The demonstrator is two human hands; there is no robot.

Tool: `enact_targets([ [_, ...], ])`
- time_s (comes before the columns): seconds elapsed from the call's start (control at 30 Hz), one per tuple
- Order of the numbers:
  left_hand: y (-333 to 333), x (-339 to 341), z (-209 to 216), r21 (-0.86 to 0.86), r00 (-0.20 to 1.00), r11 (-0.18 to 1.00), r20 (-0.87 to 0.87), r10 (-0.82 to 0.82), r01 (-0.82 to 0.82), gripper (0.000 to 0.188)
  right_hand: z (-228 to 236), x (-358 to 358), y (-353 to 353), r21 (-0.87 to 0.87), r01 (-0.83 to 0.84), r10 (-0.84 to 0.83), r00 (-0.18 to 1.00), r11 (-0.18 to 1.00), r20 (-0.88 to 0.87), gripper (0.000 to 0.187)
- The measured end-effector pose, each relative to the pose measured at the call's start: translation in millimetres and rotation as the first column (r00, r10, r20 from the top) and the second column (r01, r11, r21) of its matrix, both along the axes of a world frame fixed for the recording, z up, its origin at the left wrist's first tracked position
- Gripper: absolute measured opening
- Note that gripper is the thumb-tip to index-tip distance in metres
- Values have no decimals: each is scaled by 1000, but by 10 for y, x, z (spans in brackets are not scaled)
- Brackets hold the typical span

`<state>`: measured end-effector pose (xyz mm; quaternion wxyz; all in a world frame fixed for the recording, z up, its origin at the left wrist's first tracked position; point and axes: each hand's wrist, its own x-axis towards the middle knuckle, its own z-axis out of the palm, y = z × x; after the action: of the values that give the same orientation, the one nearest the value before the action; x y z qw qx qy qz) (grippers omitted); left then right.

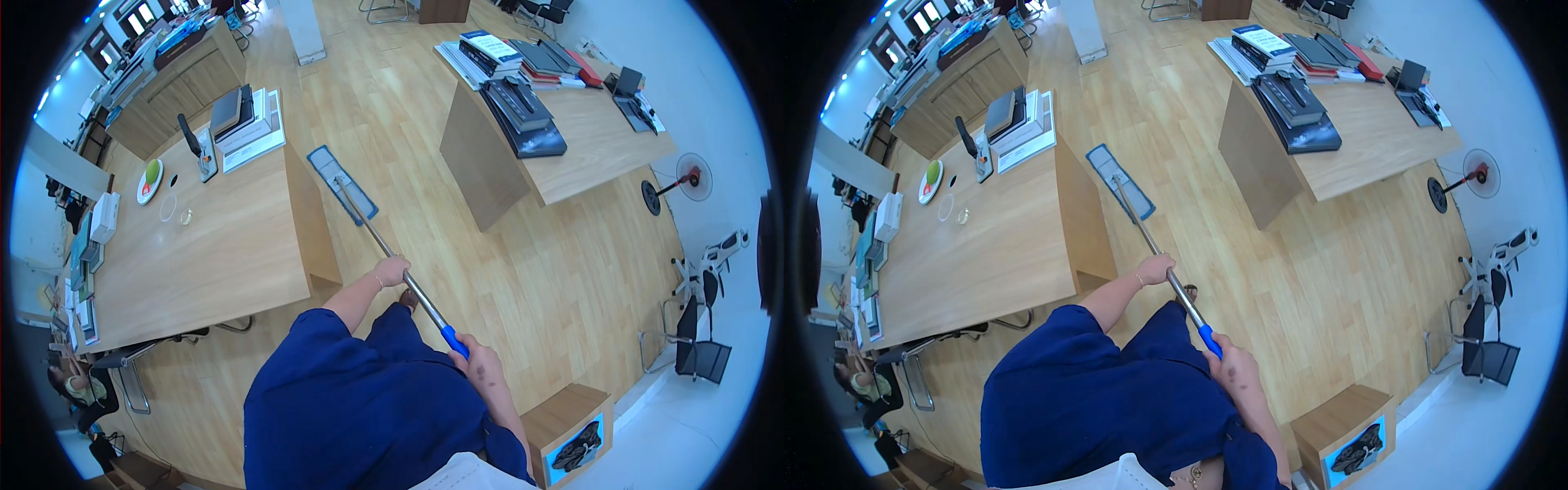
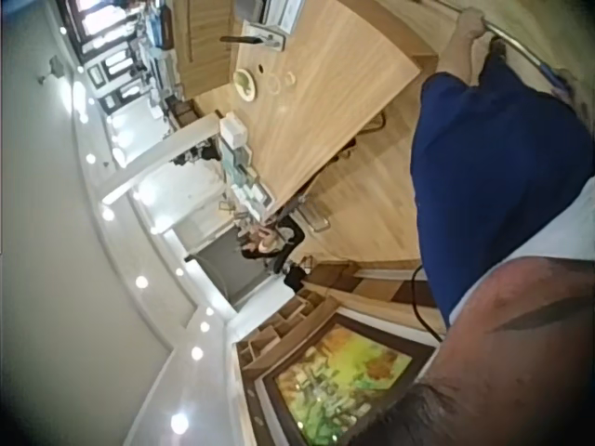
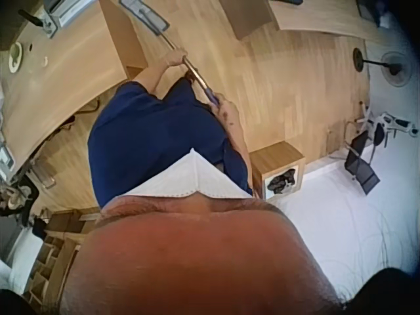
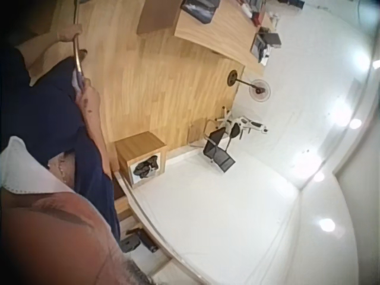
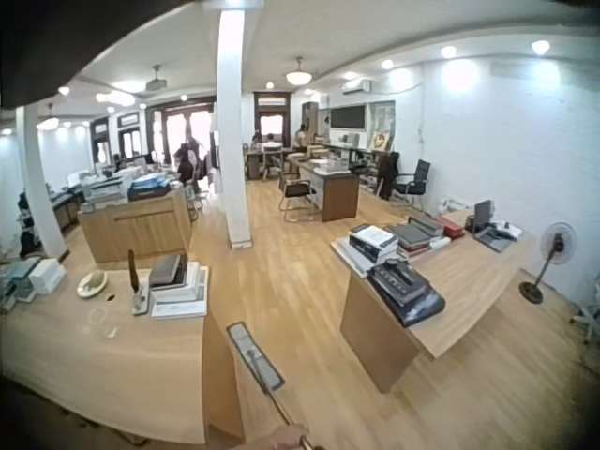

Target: The person mops the wooden floor in an office using a flat mop.

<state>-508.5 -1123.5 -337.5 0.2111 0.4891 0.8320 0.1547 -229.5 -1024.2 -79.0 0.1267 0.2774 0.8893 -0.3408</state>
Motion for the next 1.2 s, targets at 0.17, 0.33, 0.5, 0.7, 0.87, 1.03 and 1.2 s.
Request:
enact_targets([
  [0.17, -188, 1168, 97, -1, 981, 981, 16, -191, 192, 14, 21, 1213, -264, -124, 132, -138, 990, 983, -36, 36],
  [0.33, -225, 2437, 432, -120, 945, 942, 141, -296, 313, 16, 361, 2469, -269, -301, 378, -322, 921, 876, 219, 36],
  [0.5, -66, 3421, 428, 46, 720, 738, 184, -669, 674, 17, 886, 3500, -222, -423, 564, -481, 826, 709, 296, 36],
  [0.7, 28, 3351, 514, -4, 750, 751, -34, -660, 660, 17, 717, 3556, -173, -433, 695, -680, 699, 574, 219, 31],
  [0.87, 72, 2536, 230, -191, 861, 861, -114, -496, 471, 16, 205, 2763, -84, -423, 634, -644, 752, 647, 141, 28],
  [1.03, 130, 1556, 119, -259, 939, 955, -271, -214, 143, 17, -201, 1665, -30, -432, 561, -587, 805, 706, 87, 30],
  [1.2, 186, 1120, 238, -353, 953, 934, -261, -156, 56, 20, -22, 1194, 38, -63, 317, -320, 947, 946, -39, 32],
])
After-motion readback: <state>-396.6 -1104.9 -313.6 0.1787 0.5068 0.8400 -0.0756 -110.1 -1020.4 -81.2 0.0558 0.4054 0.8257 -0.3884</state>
